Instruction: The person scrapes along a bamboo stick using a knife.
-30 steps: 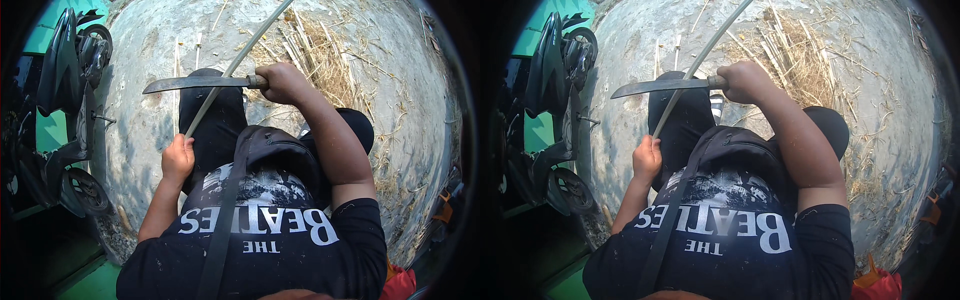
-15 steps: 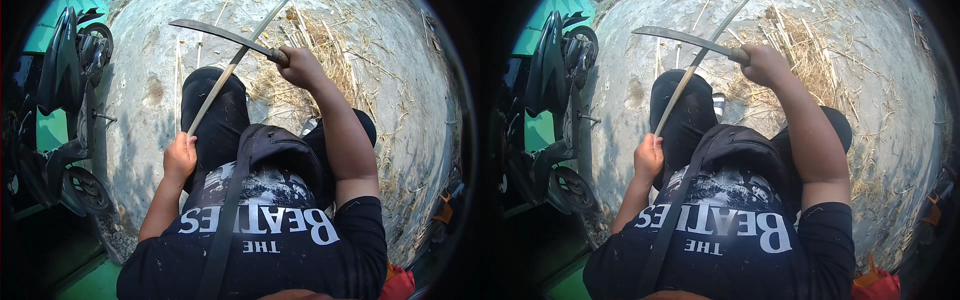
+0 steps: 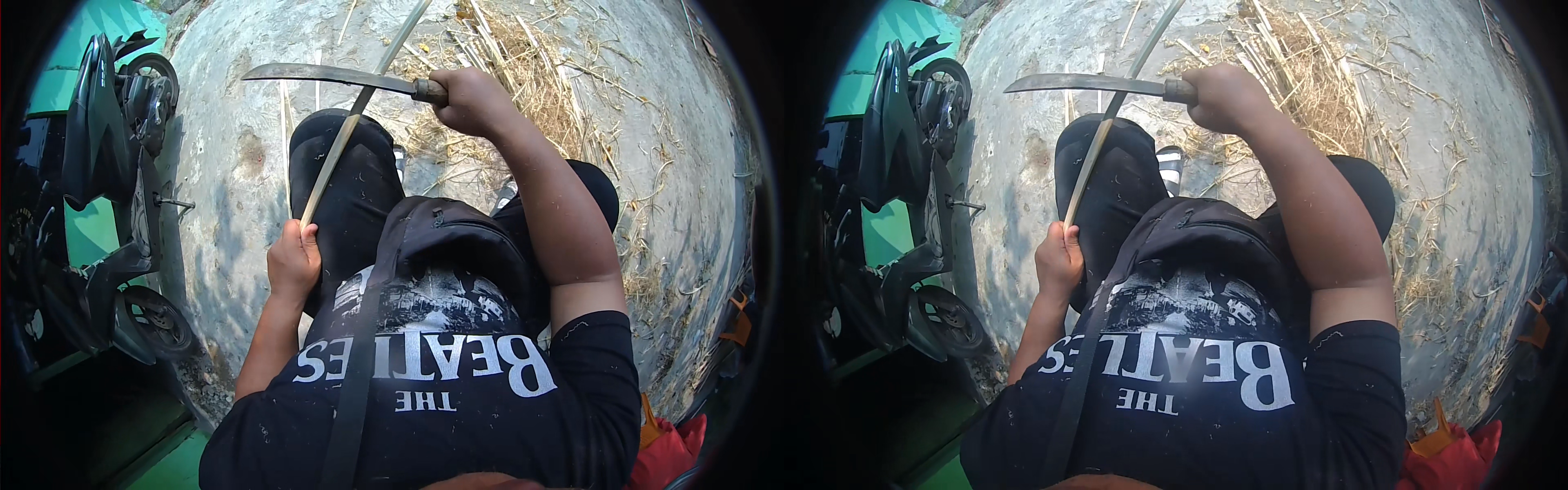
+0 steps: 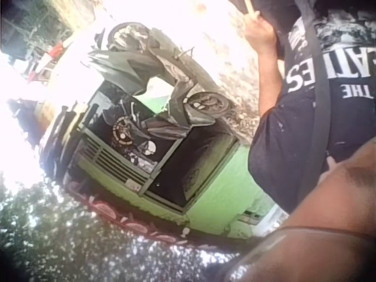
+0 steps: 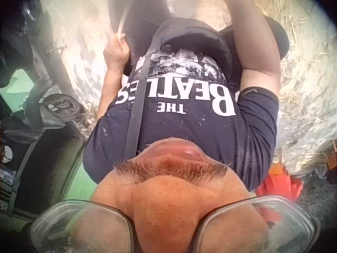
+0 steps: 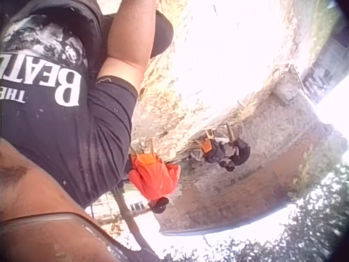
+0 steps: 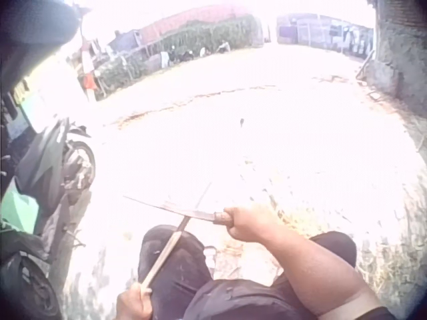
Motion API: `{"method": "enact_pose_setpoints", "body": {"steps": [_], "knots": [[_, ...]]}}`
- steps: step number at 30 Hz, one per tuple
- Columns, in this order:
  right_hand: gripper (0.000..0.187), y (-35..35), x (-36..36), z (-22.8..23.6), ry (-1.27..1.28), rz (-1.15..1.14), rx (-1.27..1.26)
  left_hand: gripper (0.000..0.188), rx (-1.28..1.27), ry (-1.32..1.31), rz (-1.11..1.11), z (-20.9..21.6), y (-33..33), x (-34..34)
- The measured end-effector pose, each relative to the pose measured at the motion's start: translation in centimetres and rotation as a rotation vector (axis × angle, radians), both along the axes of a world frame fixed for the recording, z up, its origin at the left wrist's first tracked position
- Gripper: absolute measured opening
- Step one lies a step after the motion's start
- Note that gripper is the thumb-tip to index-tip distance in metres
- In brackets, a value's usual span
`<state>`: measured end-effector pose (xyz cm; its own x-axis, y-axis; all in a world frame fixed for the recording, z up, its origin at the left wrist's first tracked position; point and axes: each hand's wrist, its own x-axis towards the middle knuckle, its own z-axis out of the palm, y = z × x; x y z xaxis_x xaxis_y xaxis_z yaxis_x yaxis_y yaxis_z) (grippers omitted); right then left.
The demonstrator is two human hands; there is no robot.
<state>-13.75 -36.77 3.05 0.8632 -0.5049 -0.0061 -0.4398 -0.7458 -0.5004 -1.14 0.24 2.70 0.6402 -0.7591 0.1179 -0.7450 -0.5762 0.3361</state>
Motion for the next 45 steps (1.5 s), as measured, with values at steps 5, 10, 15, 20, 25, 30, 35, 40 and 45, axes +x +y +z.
{"method": "enact_pose_setpoints", "body": {"steps": [5,10,15,20,25,30,35,40,45], "knots": [[0.013,3.2,0.1,-0.5,-0.191,0.117,-0.046,0.028,-0.002,-0.001,-0.013,-0.5,0.4,0.4],[0.014,4.6,0.7,-0.1,-0.214,0.259,-0.225,0.033,0.009,-0.012,0.005,-0.6,0.5,0.4],[0.011,-0.3,0.2,-1.2,-0.158,-0.077,0.088,0.03,-0.043,0.022,0.003,-0.3,-0.1,0.2],[0.016,0.5,-0.1,-0.9,-0.215,-0.02,0.032,0.028,-0.037,0.056,0.005,0.3,-0.2,0.1],[0.012,3.1,0.0,-0.3,-0.19,0.139,-0.067,0.026,-0.074,0.041,0.01,-0.1,-0.2,-0.1],[0.011,3.4,0.1,0.9,-0.102,0.249,-0.234,0.026,-0.09,0.022,0.013,-0.6,0.0,0.2],[0.016,-0.5,-0.2,-1.1,-0.139,-0.01,0.009,0.027,-0.06,0.044,0.03,-0.1,-0.2,0.0],[0.018,0.0,-0.5,-1.4,-0.299,-0.054,0.071,0.028,-0.042,0.055,0.038,-0.1,-0.2,0.0],[0.018,1.3,-0.2,-0.9,-0.284,-0.012,0.116,0.026,-0.029,0.031,0.043,-0.1,-0.2,0.0]]}}
